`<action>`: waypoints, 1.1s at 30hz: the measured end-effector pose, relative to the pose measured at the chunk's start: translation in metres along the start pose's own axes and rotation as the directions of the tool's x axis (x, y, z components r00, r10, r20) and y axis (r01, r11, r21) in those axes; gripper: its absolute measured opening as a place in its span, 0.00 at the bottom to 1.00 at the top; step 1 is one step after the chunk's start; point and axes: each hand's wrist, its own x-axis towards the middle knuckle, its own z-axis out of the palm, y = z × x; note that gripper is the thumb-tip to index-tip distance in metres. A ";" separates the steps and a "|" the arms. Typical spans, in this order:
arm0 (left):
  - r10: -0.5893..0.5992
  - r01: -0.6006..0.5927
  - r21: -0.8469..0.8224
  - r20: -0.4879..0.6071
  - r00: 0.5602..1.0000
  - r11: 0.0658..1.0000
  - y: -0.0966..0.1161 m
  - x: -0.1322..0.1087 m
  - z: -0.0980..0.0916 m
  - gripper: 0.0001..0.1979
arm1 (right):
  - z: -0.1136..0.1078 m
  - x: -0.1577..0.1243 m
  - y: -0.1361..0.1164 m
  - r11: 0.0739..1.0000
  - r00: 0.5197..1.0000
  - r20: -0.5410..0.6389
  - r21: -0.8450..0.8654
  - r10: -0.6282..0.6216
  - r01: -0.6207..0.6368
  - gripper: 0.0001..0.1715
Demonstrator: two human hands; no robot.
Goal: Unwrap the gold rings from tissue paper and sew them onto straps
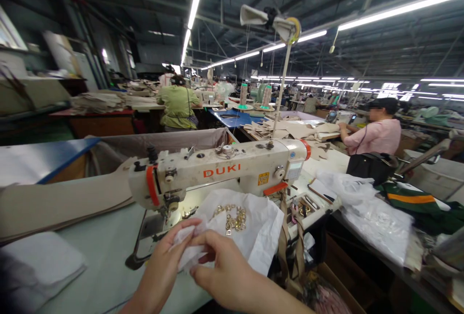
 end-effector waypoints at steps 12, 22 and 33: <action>0.115 -0.040 0.654 -0.073 0.991 0.755 -0.040 0.013 -0.039 0.24 | -0.110 -0.057 0.069 0.937 0.669 -0.742 -0.260 -0.042 -0.231 0.41; -0.093 -0.010 0.739 0.098 0.991 0.674 -0.031 0.035 -0.007 0.21 | -0.052 0.009 0.111 0.875 0.813 -0.560 -0.461 -0.161 -0.145 0.46; -0.057 -0.020 0.691 0.088 0.994 0.723 -0.045 0.052 0.008 0.18 | -0.067 0.081 0.122 0.907 0.874 -0.463 -0.416 -0.148 -0.067 0.29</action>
